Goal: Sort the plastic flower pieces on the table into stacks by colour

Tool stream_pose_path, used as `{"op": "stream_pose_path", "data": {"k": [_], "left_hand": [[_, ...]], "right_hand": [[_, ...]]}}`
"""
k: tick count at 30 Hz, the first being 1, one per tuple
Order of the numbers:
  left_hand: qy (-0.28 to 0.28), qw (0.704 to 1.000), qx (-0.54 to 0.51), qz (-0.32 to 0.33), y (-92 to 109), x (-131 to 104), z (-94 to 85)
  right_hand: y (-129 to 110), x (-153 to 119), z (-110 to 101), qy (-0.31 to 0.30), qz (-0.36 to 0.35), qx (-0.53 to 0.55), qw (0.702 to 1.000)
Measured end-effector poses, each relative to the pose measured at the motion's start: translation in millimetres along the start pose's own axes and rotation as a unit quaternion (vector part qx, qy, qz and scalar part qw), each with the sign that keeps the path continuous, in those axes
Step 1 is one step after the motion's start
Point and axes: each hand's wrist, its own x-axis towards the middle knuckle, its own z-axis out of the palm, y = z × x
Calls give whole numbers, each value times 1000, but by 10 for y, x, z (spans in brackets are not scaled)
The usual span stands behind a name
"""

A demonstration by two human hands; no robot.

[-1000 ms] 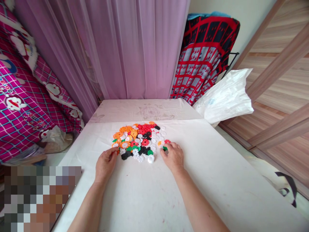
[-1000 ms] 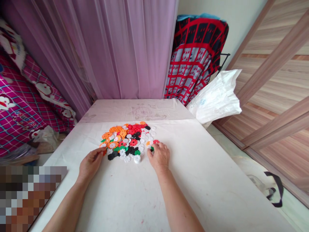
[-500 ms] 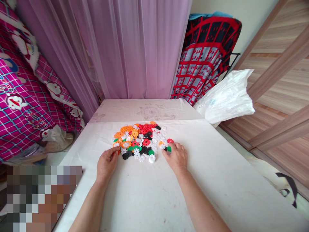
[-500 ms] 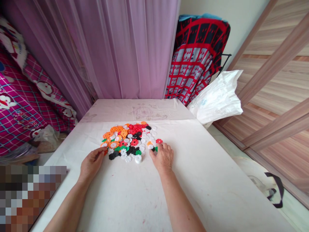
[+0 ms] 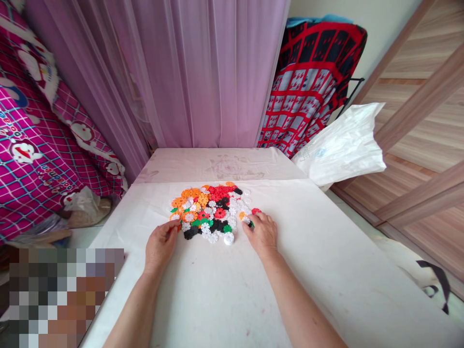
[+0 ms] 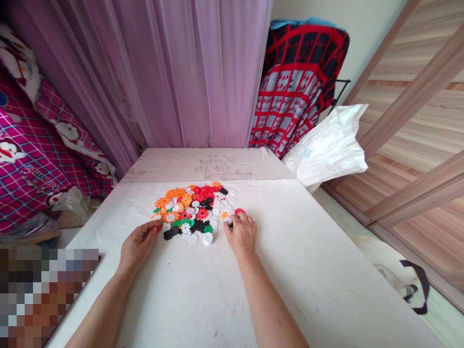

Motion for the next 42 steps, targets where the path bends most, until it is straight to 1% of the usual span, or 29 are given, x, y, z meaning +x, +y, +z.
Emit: {"op": "stream_pose_path", "data": {"k": [4,12,17,22,27,31,34,38,42], "left_hand": [[0,1000,1,3,-2,-2,0],[-2,1000,-26,-11,-10,-19,0],[5,1000,-25,-17,-8,-26,-1],[-1,999,-28,-26,-24,-29,0],[-3,999,-19,-27,-11,-31,-8],[0,1000,-17,-19,-7,-30,-9],[-2,1000,-17,-20,-22,-25,3],[-2,999,-28,-17,-37,-21,23],[4,1000,-24,-13,-27,-25,26]], "right_hand": [[20,8,34,2,-6,12,1000],[50,-16,67,42,-35,46,997],[33,-24,58,43,-42,47,997],[39,-16,63,40,-45,46,997],[47,-17,59,56,-52,81,994],[-47,-61,45,59,-85,136,985],[-154,-108,15,44,-118,171,977],[-247,-157,-68,26,-138,194,971],[-271,-186,-139,11,-156,208,965]]}}
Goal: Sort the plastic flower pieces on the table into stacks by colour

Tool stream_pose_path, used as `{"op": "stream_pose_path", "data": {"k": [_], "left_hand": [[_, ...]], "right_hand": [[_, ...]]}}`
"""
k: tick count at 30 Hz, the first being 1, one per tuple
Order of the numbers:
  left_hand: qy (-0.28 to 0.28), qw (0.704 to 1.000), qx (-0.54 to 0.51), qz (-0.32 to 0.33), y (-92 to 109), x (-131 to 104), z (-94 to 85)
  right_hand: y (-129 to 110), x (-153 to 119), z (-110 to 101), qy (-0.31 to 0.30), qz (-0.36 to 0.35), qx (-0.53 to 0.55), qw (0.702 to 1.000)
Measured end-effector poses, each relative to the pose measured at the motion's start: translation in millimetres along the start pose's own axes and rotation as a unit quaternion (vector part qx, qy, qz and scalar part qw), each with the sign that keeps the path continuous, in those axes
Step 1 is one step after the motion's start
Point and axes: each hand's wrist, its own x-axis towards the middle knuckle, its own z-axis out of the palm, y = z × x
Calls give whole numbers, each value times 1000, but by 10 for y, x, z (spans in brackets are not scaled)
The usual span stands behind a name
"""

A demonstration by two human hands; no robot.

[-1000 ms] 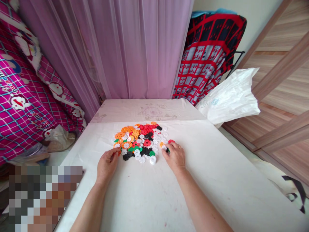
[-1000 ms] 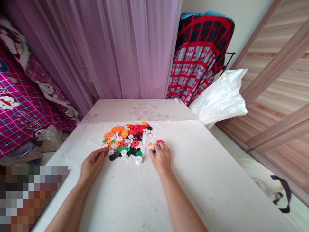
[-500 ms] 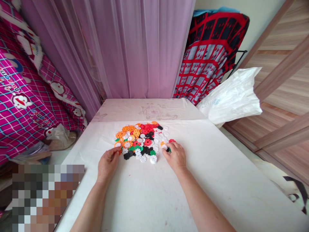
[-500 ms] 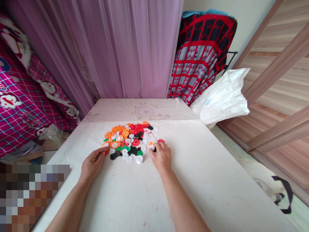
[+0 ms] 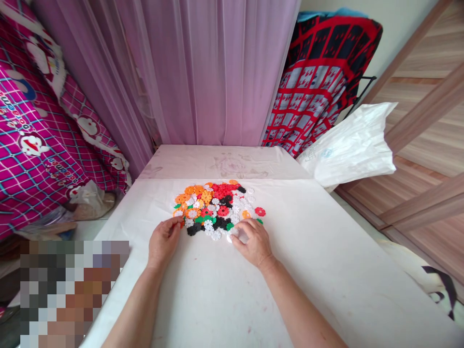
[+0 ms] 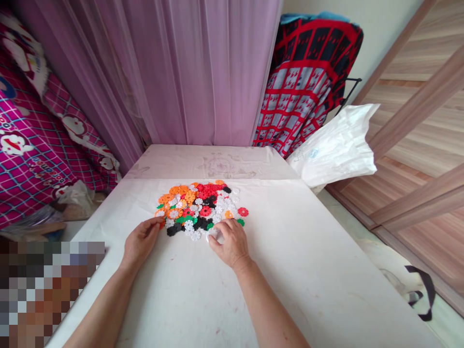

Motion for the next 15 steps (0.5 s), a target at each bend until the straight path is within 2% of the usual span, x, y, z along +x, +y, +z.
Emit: {"op": "stream_pose_path", "data": {"k": [15], "left_hand": [[-4,1000,3,-1,38,-11,-29]], "right_hand": [[-46,21,-20,-29,-31,-48,998]]}}
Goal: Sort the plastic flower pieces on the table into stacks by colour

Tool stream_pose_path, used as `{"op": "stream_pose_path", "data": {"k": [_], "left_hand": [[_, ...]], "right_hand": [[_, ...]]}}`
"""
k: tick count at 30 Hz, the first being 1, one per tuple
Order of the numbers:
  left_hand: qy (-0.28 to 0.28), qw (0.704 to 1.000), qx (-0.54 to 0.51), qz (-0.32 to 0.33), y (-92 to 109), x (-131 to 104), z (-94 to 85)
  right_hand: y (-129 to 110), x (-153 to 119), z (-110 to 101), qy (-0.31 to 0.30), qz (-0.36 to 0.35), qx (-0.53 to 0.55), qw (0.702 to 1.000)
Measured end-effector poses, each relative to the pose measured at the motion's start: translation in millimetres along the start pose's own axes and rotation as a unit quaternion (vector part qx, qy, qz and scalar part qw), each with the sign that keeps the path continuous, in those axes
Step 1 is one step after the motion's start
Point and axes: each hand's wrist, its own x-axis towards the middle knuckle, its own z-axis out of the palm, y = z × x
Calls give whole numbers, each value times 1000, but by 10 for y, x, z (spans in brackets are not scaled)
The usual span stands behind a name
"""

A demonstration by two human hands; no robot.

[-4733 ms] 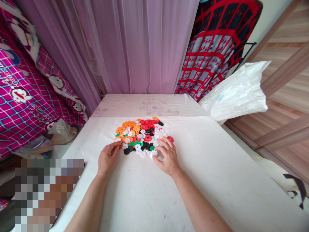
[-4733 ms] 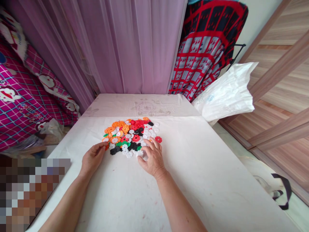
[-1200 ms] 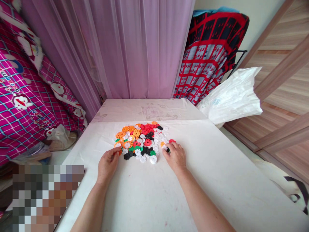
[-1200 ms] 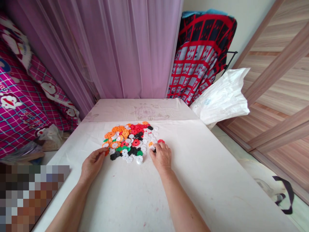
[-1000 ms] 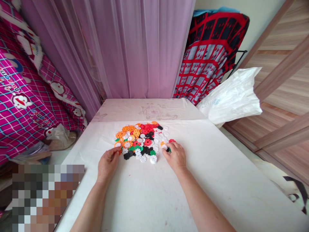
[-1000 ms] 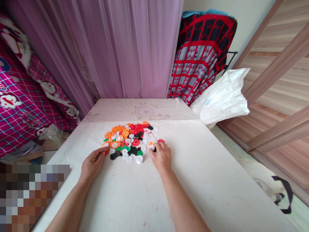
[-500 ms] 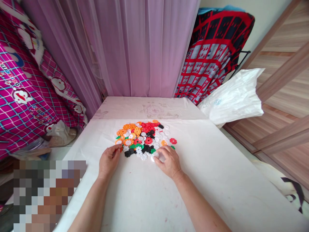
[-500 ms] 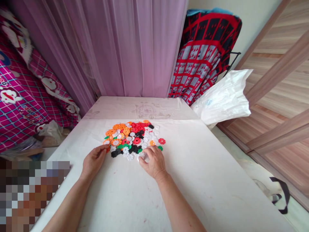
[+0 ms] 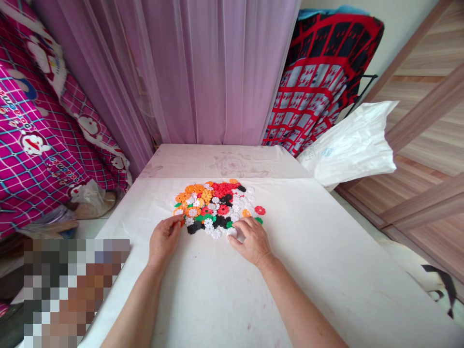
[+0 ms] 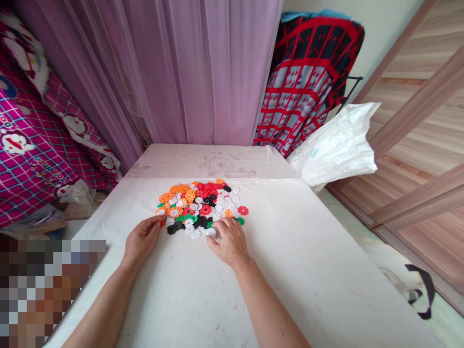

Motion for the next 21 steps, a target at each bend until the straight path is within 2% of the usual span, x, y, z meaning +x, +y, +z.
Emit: {"op": "stream_pose_path", "data": {"k": [10,21], "left_hand": [[-3,1000,-1,0,-23,1,18],[-7,1000,-1,-2,-50,12,27]], "right_hand": [[1,-11,67,-48,28,30,998],[-9,-15,76,-48,28,33,998]]}}
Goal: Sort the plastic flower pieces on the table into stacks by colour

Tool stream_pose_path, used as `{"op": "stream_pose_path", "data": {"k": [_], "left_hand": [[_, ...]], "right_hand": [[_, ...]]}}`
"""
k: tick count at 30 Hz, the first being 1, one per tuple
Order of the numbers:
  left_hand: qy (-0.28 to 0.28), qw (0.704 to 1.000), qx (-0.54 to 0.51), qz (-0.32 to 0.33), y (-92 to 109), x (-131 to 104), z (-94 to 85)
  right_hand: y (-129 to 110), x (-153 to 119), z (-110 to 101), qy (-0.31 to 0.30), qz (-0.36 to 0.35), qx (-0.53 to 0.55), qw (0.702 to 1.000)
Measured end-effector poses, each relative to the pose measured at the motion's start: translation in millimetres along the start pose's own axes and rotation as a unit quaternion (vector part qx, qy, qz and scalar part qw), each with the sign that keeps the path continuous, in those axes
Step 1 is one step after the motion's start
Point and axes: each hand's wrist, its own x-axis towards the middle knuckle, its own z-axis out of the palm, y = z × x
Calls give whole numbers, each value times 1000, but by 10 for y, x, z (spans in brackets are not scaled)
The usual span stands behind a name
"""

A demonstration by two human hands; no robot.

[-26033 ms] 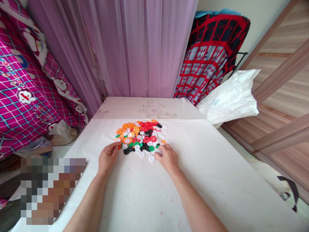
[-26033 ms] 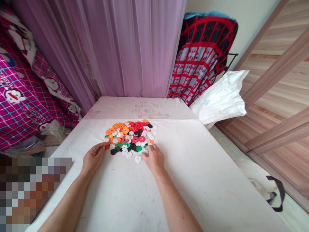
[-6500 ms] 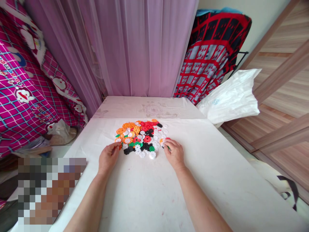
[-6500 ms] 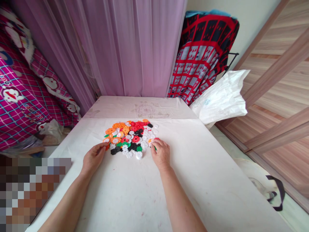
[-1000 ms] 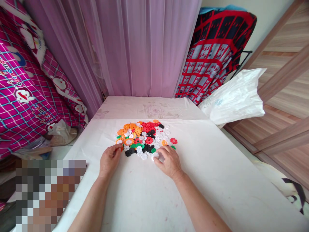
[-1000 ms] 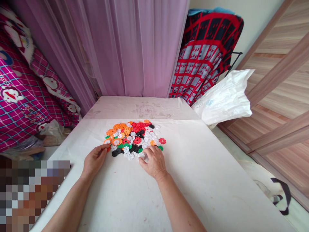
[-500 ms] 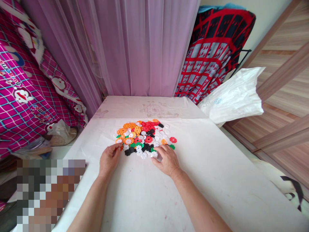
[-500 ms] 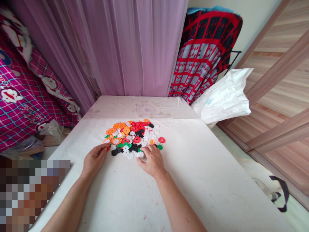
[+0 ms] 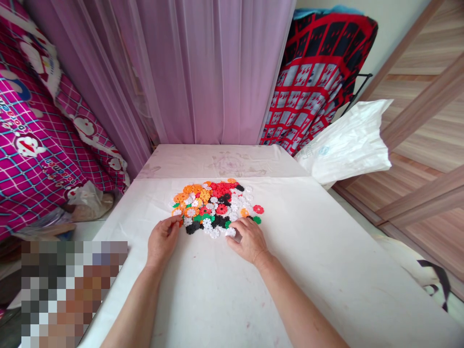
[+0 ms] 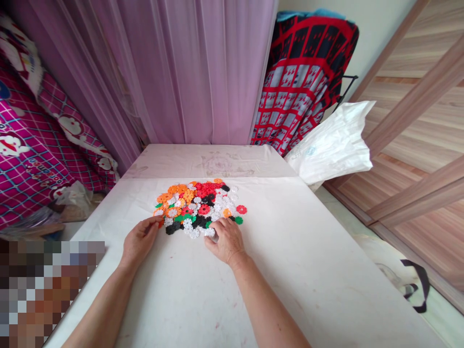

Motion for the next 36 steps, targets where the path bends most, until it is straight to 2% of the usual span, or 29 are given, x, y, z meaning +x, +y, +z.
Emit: {"op": "stream_pose_path", "data": {"k": [5,10,13,17,21,36], "left_hand": [[-3,1000,4,-2,20,0,-10],[6,1000,0,3,12,6,1],[8,1000,0,9,5,10,5],[11,1000,3,14,6,9,-3],[13,1000,0,16,19,2,-6],[10,1000,7,19,30,6,-11]], "right_hand": [[134,24,-34,39,-4,9,999],[497,104,-104,108,98,-71,987],[610,177,-124,98,146,-119,977],[588,275,-103,56,171,-163,970],[560,317,-51,34,195,-153,968],[566,234,-27,72,185,-129,972]]}}
